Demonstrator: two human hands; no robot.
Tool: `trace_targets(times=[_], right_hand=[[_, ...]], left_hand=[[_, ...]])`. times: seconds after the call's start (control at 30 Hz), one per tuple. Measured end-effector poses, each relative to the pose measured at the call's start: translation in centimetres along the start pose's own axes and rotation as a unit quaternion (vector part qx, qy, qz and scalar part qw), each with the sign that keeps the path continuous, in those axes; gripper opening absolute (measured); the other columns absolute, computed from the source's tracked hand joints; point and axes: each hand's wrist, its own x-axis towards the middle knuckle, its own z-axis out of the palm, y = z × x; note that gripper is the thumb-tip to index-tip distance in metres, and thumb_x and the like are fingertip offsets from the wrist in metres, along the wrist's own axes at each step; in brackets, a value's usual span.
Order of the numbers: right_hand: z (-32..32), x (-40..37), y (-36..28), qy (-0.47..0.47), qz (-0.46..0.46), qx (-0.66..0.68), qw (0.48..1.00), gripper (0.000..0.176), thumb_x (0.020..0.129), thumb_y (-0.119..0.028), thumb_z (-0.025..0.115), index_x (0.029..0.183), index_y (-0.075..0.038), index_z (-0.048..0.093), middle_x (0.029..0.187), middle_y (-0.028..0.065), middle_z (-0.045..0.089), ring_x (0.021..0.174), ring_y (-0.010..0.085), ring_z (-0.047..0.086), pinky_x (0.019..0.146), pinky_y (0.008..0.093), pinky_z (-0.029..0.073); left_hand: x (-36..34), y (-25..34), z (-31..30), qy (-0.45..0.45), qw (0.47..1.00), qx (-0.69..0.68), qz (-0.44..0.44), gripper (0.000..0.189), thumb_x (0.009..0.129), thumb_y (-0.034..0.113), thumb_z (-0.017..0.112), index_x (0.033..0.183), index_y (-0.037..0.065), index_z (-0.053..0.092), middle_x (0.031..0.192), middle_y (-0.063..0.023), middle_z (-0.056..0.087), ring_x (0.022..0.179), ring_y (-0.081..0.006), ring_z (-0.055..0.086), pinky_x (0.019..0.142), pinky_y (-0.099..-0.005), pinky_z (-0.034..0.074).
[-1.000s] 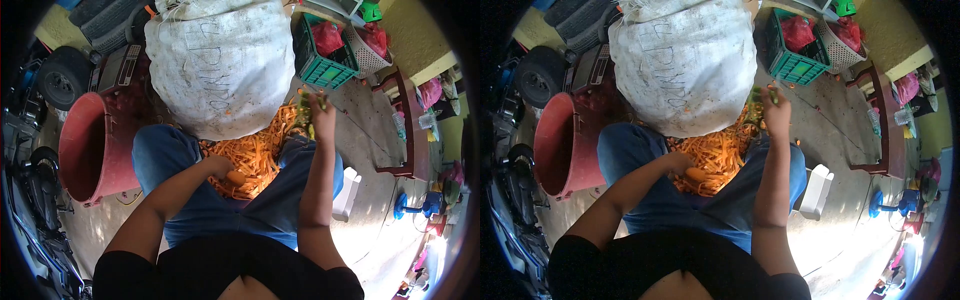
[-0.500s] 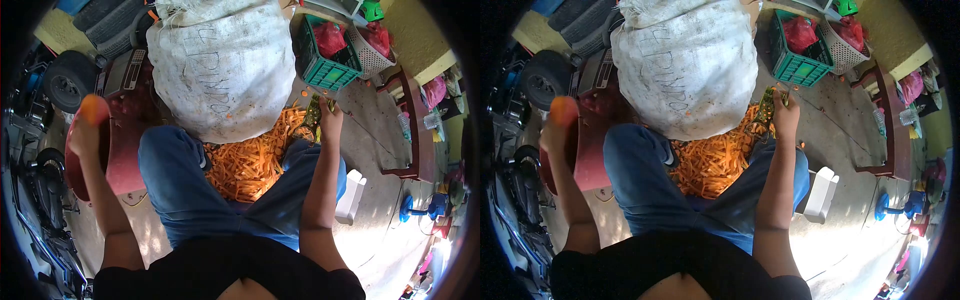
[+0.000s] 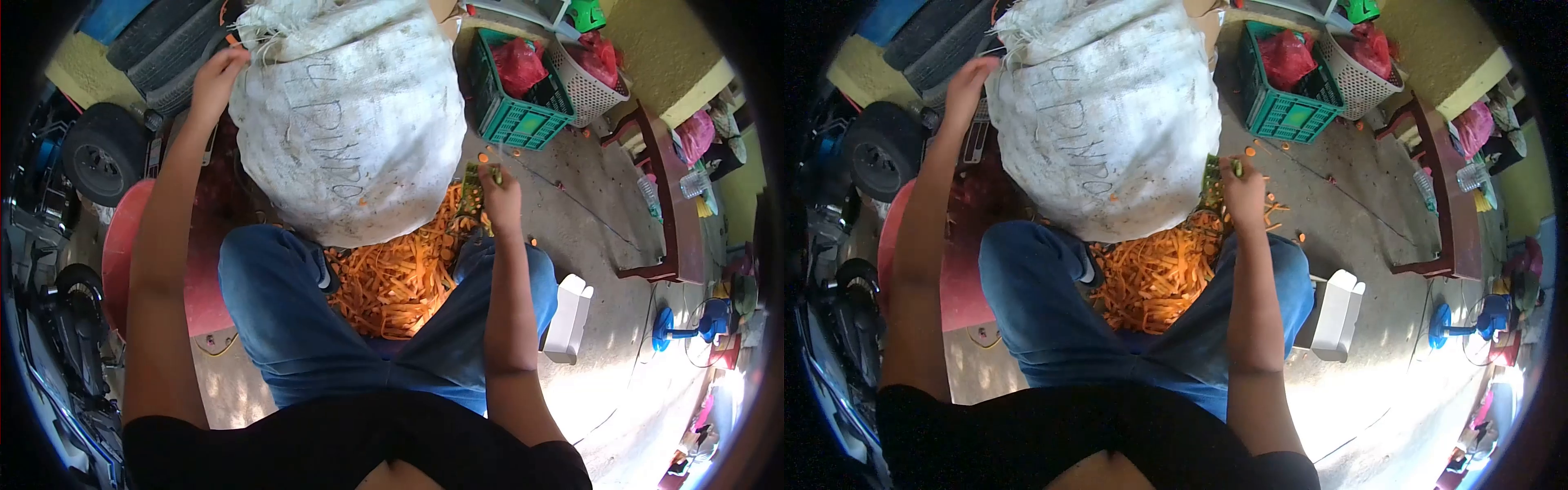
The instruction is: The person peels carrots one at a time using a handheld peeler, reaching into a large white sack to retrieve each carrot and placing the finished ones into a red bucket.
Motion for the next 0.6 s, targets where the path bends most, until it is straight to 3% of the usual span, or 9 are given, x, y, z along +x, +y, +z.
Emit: trace_targets(times=[0.1, 0.17, 0.2, 0.27, 0.3, 0.4, 0.47, 0.5, 0.6], right_hand=[[0.8, -0.2, 0.1, -0.026, -0.01, -0.007, 1.0, 0.023, 0.076, -0.021, 0.053, 0.081, 0.001, 0.056, 0.058, 0.0139, 0.053, 0.051, 0.0195, 0.051, 0.052, 0.0307, 0.04], [1.5, -0.1, 0.7, -0.041, -0.013, -0.012, 0.999, 0.023, 0.076, -0.021, 0.053, 0.08, 0.001, 0.056, 0.058, 0.0142, 0.053, 0.051, 0.0207, 0.051, 0.051, 0.0309, 0.04], [1.8, -0.1, 0.8, -0.055, -0.011, -0.014, 0.998, 0.022, 0.076, -0.02, 0.054, 0.08, 0.002, 0.056, 0.058, 0.0144, 0.053, 0.051, 0.0218, 0.051, 0.051, 0.031, 0.04], [1.9, -0.1, 0.3, -0.066, -0.003, -0.028, 0.997, 0.021, 0.076, -0.019, 0.053, 0.08, 0.001, 0.056, 0.057, 0.015, 0.053, 0.051, 0.0235, 0.051, 0.051, 0.0312, 0.04], [1.9, -0.1, 0.2, -0.073, -0.012, -0.023, 0.997, 0.021, 0.075, -0.019, 0.053, 0.08, 0.001, 0.055, 0.057, 0.0154, 0.052, 0.051, 0.0242, 0.052, 0.051, 0.0313, 0.04], [1.8, 0.1, -0.9, -0.086, 0.003, -0.017, 0.996, 0.019, 0.075, -0.018, 0.053, 0.08, 0.0, 0.055, 0.059, 0.0173, 0.053, 0.053, 0.0271, 0.053, 0.051, 0.0325, 0.04], [2.0, 0.1, -1.0, -0.112, -0.005, -0.036, 0.993, 0.022, 0.077, -0.02, 0.052, 0.081, 0.002, 0.054, 0.061, 0.0141, 0.055, 0.055, 0.0186, 0.052, 0.055, 0.0289, 0.04], [2.2, 0.2, -1.0, -0.109, -0.025, -0.024, 0.993, 0.02, 0.075, -0.019, 0.053, 0.075, 0.0, 0.053, 0.058, 0.0199, 0.052, 0.055, 0.0318, 0.053, 0.051, 0.0347, 0.04], [2.5, -0.1, -1.7, -0.11, -0.025, -0.051, 0.992, 0.02, 0.075, -0.02, 0.054, 0.074, 0.0, 0.053, 0.055, 0.0198, 0.051, 0.054, 0.0336, 0.052, 0.051, 0.0368, 0.04]], left_hand=[[4.6, -0.5, 3.5, 0.013, 0.999, 0.036, -0.027, 0.021, 0.074, 0.017, 0.052, 0.088, 0.002, 0.056, 0.083, -0.0126, 0.057, 0.079, -0.0226, 0.055, 0.071, -0.028, 0.041], [7.2, -4.3, 5.0, -0.085, 0.933, 0.328, 0.117, 0.021, 0.071, 0.013, 0.048, 0.085, 0.001, 0.057, 0.082, -0.0152, 0.058, 0.076, -0.0249, 0.056, 0.067, -0.0321, 0.042], [7.9, -5.2, 5.6, -0.083, 0.934, 0.328, 0.118, 0.021, 0.071, 0.013, 0.048, 0.085, 0.001, 0.057, 0.082, -0.0152, 0.058, 0.076, -0.0249, 0.056, 0.067, -0.0321, 0.042], [9.2, -6.9, 6.9, -0.472, 0.728, 0.491, 0.081, 0.022, 0.067, 0.009, 0.044, 0.081, -0.001, 0.058, 0.08, -0.0175, 0.058, 0.071, -0.0281, 0.056, 0.064, -0.0364, 0.043], [9.2, -7.0, 7.7, -0.516, 0.698, 0.492, 0.071, 0.023, 0.068, 0.01, 0.044, 0.082, -0.001, 0.058, 0.081, -0.0178, 0.058, 0.071, -0.0285, 0.056, 0.065, -0.0364, 0.043], [9.2, -7.3, 9.3, -0.46, 0.754, 0.466, 0.039, 0.026, 0.069, 0.014, 0.043, 0.085, 0.0, 0.058, 0.083, -0.0188, 0.058, 0.071, -0.0296, 0.056, 0.066, -0.0362, 0.043], [9.6, -6.9, 9.7, -0.462, 0.765, 0.449, 0.009, 0.028, 0.07, 0.016, 0.042, 0.087, 0.0, 0.058, 0.084, -0.0195, 0.058, 0.071, -0.0303, 0.056, 0.067, -0.0361, 0.043], [9.8, -4.9, 9.6, -0.474, 0.758, 0.448, -0.024, 0.031, 0.072, 0.021, 0.041, 0.091, 0.001, 0.057, 0.089, -0.0188, 0.057, 0.075, -0.0295, 0.055, 0.07, -0.0356, 0.043], [9.4, -1.4, 9.9, -0.501, 0.732, 0.444, -0.124, 0.042, 0.078, 0.034, 0.037, 0.103, 0.004, 0.052, 0.103, -0.0166, 0.053, 0.088, -0.0273, 0.053, 0.076, -0.0341, 0.041]])
